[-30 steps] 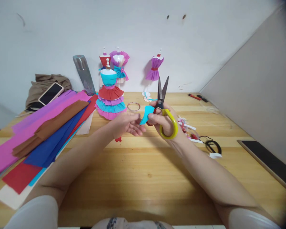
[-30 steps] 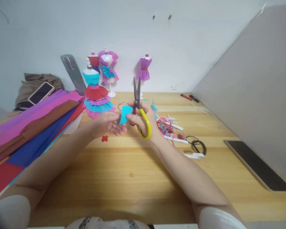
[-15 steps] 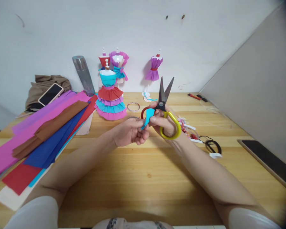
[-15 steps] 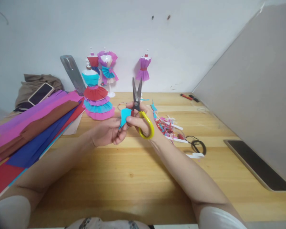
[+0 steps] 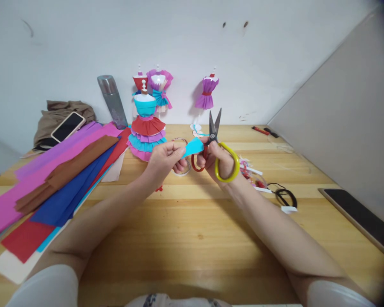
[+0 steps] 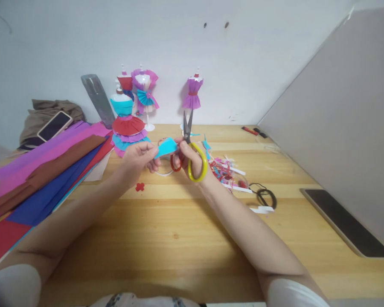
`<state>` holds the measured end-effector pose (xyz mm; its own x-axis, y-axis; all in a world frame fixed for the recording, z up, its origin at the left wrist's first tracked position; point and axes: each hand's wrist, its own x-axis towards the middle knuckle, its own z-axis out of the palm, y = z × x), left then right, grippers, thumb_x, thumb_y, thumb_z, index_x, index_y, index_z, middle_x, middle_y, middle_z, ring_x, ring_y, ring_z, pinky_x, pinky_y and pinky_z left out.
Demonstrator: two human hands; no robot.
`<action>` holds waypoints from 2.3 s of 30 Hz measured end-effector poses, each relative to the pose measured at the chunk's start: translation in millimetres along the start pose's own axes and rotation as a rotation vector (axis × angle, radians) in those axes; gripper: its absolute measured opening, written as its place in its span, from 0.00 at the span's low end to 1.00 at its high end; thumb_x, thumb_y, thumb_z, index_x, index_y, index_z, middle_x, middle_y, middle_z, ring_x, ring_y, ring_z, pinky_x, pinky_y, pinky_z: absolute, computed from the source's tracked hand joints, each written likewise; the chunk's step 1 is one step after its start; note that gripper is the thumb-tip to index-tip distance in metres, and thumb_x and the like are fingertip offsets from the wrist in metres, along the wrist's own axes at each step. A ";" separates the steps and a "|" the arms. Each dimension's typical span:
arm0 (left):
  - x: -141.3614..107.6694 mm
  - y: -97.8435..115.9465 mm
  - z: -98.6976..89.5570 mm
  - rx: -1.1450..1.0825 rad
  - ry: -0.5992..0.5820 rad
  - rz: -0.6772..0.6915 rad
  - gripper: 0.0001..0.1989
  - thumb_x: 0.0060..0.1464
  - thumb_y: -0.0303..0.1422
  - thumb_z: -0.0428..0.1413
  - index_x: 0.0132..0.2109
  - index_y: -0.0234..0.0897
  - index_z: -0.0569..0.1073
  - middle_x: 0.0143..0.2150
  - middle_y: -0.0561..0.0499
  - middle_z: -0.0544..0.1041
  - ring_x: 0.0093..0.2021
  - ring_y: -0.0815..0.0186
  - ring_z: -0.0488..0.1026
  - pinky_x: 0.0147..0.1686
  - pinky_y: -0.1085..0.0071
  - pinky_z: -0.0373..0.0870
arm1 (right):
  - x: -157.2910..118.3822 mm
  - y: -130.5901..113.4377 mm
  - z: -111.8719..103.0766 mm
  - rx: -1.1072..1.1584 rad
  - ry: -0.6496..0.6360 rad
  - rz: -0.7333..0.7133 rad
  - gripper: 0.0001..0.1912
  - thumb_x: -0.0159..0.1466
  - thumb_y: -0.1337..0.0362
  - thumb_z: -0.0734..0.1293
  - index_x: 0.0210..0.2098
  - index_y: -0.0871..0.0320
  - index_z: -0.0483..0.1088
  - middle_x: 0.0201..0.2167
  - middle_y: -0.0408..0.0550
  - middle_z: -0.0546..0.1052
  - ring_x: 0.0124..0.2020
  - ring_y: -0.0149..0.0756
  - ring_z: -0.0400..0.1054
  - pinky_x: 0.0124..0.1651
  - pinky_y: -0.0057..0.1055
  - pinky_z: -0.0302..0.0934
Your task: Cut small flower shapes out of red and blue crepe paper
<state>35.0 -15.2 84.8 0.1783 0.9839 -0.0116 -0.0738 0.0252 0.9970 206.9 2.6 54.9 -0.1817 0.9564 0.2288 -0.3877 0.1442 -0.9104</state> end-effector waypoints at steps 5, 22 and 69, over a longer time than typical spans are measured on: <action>0.4 -4.1 0.0 0.018 -0.043 0.000 0.13 0.60 0.27 0.60 0.26 0.35 0.71 0.20 0.54 0.75 0.17 0.73 0.71 0.20 0.78 0.67 | -2.2 -0.9 0.1 -0.119 0.099 -0.014 0.25 0.51 0.52 0.79 0.41 0.54 0.70 0.17 0.33 0.67 0.17 0.28 0.60 0.21 0.27 0.55; 7.7 -5.8 -10.0 0.093 -0.198 -0.039 0.14 0.57 0.31 0.64 0.25 0.33 0.74 0.20 0.52 0.76 0.18 0.74 0.71 0.19 0.80 0.67 | -3.5 -6.9 1.5 -0.289 0.127 -0.035 0.23 0.50 0.56 0.80 0.39 0.55 0.69 0.23 0.34 0.67 0.16 0.23 0.58 0.18 0.27 0.50; 3.2 -14.3 -11.7 -0.306 0.091 -0.112 0.11 0.45 0.28 0.72 0.27 0.32 0.77 0.23 0.54 0.74 0.23 0.75 0.68 0.25 0.78 0.66 | -10.4 26.4 11.6 -0.081 -0.041 0.025 0.28 0.55 0.44 0.78 0.44 0.56 0.69 0.23 0.40 0.78 0.17 0.29 0.67 0.20 0.27 0.61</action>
<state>25.2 -10.3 69.6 0.1148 0.9834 -0.1403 -0.3518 0.1723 0.9201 188.0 -6.5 32.4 -0.2282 0.9488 0.2186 -0.3086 0.1425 -0.9405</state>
